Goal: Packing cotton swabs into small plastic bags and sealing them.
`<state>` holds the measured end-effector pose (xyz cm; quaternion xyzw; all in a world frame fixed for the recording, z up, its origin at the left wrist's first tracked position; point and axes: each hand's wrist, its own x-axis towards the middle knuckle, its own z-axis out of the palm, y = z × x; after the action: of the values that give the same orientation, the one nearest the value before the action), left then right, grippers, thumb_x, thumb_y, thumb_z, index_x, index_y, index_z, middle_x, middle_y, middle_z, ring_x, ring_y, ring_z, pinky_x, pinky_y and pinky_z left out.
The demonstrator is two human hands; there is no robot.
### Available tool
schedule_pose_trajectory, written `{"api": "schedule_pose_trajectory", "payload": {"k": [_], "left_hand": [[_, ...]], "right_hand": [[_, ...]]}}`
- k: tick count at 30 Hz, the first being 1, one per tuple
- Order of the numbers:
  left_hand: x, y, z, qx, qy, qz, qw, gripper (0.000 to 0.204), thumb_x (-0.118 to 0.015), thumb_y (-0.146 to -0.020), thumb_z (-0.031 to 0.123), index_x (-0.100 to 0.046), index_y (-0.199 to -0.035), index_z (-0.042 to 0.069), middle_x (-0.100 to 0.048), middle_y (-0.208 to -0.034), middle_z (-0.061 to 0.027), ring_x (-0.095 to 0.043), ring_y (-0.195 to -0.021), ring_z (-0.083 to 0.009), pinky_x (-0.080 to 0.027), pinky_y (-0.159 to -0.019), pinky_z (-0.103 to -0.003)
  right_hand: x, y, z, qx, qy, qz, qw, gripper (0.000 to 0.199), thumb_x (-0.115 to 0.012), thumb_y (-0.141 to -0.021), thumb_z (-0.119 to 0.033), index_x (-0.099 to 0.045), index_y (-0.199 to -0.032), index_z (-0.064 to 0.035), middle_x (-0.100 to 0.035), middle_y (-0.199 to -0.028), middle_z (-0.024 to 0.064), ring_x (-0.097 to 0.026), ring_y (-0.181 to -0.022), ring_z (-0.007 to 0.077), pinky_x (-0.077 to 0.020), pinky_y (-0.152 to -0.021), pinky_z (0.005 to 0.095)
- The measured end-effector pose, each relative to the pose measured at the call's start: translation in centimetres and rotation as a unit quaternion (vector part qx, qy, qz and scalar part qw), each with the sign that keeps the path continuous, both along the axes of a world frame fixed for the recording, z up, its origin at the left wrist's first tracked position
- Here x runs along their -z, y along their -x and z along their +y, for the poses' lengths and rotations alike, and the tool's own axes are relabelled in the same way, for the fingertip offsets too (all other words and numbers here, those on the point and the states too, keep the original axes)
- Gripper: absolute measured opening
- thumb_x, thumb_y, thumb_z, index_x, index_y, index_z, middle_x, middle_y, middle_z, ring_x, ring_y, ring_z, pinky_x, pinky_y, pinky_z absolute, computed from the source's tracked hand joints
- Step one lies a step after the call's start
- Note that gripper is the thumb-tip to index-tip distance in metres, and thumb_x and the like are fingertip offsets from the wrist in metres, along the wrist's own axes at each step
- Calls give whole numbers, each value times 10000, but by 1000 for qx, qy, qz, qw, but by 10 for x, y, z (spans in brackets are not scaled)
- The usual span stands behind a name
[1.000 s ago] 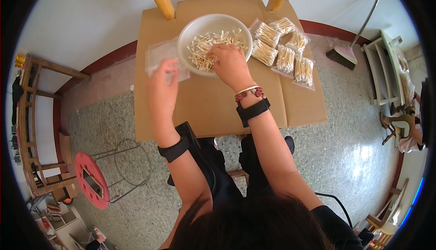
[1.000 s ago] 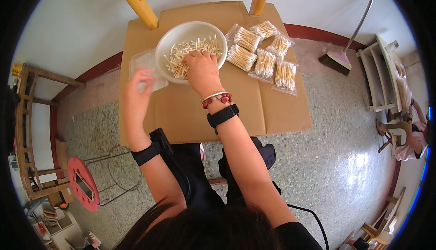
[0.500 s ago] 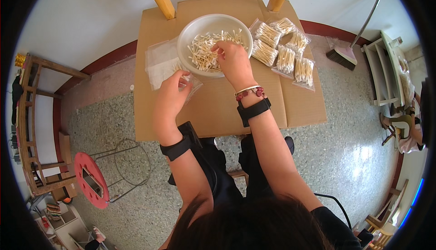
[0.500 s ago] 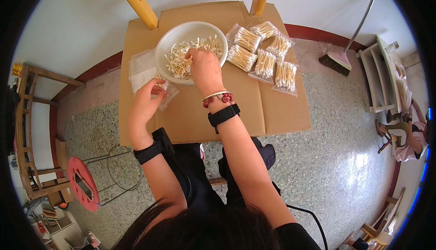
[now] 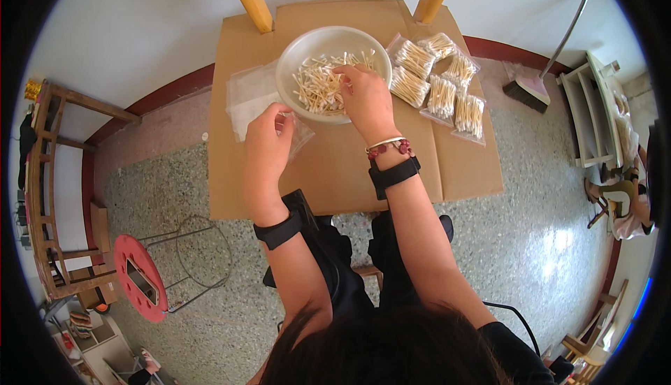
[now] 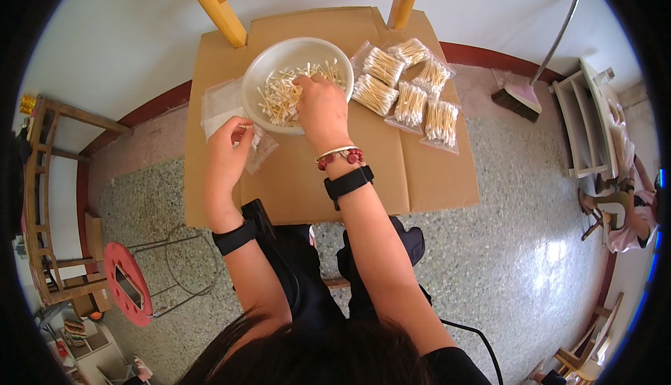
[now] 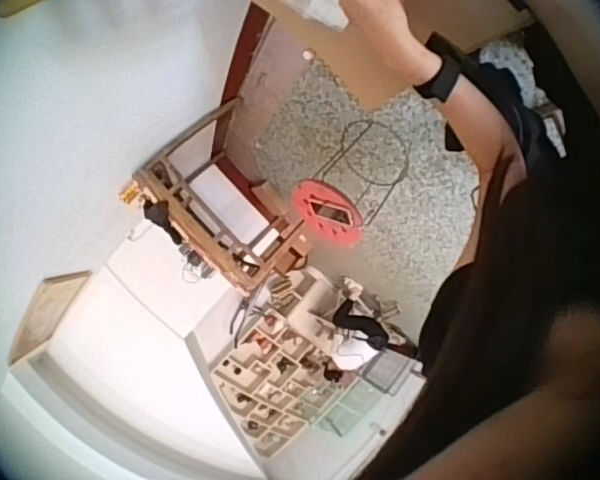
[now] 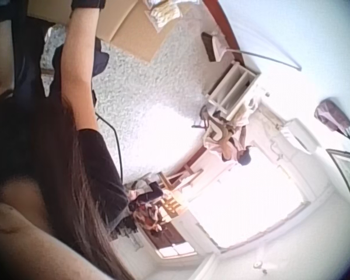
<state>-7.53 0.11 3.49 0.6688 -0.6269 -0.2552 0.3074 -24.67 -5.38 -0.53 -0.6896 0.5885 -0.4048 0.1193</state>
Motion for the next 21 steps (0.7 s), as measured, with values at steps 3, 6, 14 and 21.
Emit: {"api": "schedule_pose_trajectory", "payload": {"k": [3, 6, 14, 21], "left_hand": [[-2, 0, -1, -27, 37, 2, 999, 152, -582, -898, 117, -619, -1023, 38, -676, -842, -104, -641, -766, -193, -495, -712, -309], [-7, 10, 0, -33, 51, 9, 998, 142, -572, -909, 115, -624, -1021, 44, -678, -851, -109, -642, -766, -189, -497, -710, -302], [0, 29, -15, 9, 152, 111, 982, 132, -589, -901, 80, -632, -1014, 26, -682, -894, -89, -635, -791, -167, -497, -723, -289], [-14, 71, -20, 11, 294, 208, 933, 146, -669, -840, 38, -652, -985, 41, -660, -983, -46, -605, -851, -136, -484, -727, -280]], "right_hand": [[-2, 5, 0, 43, 36, -10, 998, 239, -518, -856, -7, -679, -1023, -61, -615, -862, 159, -598, -842, 325, -484, -736, 410], [1, 25, -3, 22, 57, -23, 998, 199, -487, -897, -6, -650, -1009, -24, -603, -858, 159, -597, -865, 316, -481, -750, 407], [-34, 12, 3, -79, 6, -267, 960, 86, -514, -933, -46, -590, -949, -8, -666, -908, 138, -643, -902, 285, -490, -787, 365], [-39, 12, 12, -123, 66, -223, 965, 76, -587, -882, -35, -608, -953, -15, -657, -891, 128, -616, -874, 312, -477, -757, 369]]}}
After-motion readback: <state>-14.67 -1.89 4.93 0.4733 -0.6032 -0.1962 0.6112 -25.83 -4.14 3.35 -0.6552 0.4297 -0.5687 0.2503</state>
